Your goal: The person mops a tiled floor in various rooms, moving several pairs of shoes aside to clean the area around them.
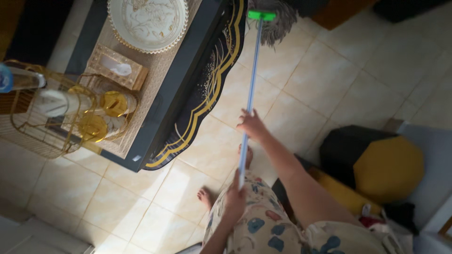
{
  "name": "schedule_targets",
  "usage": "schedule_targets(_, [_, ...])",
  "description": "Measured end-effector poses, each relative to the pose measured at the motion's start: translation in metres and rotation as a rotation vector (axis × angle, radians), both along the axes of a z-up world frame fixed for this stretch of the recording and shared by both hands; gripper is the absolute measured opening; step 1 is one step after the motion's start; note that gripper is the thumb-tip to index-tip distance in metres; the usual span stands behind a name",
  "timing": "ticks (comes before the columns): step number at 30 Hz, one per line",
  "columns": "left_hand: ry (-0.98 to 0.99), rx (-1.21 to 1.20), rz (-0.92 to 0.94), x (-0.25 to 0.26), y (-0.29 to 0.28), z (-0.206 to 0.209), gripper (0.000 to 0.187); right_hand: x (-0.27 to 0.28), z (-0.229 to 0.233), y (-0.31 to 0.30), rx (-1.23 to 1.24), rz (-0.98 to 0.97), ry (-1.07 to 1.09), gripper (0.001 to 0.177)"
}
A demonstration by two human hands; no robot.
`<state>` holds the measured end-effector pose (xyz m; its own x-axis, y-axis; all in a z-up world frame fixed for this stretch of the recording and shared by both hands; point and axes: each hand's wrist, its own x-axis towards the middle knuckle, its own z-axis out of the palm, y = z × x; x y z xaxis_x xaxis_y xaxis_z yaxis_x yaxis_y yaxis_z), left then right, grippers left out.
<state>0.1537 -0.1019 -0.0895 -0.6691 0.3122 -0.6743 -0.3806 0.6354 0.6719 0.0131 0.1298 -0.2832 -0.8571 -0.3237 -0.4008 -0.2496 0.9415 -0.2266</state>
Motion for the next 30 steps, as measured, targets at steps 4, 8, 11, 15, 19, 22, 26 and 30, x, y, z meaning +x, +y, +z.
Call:
schedule_targets(4, [-0.071,-0.116,-0.02,0.06,-0.145,0.019,0.069,0.078,0.013,-0.126,-0.133,0.004,-0.109,0.04])
schedule_targets(8, [-0.062,-0.269,-0.034,0.12,-0.322,0.084,0.068,0.172,0.014,-0.308,-0.557,-0.04,0.04,0.02])
schedule_targets(11, [-0.066,-0.424,-0.091,0.131,-0.393,0.113,0.066,0.224,0.072,-0.452,-0.455,0.016,-0.286,0.021])
schedule_targets(15, [-0.042,-0.583,-0.184,0.116,-0.384,0.109,0.065,0.268,0.132,-0.553,-0.59,0.021,-0.285,0.03])
schedule_targets(19, [0.039,-0.644,-0.33,0.098,-0.468,0.122,0.063,0.231,0.106,-0.545,-0.603,-0.175,-0.264,0.02])
schedule_targets(22, [0.152,-0.606,-0.491,0.069,-0.484,0.119,0.062,0.191,0.054,-0.474,-0.502,-0.288,-0.209,0.023])
schedule_targets(26, [0.443,-0.19,-0.577,0.051,-0.317,0.039,0.062,0.18,-0.018,-0.288,-0.525,-0.642,0.382,0.016])
schedule_targets(30, [0.362,0.184,-0.449,0.065,-0.098,0.007,0.06,0.206,-0.035,-0.08,-0.237,-0.673,0.621,0.043])
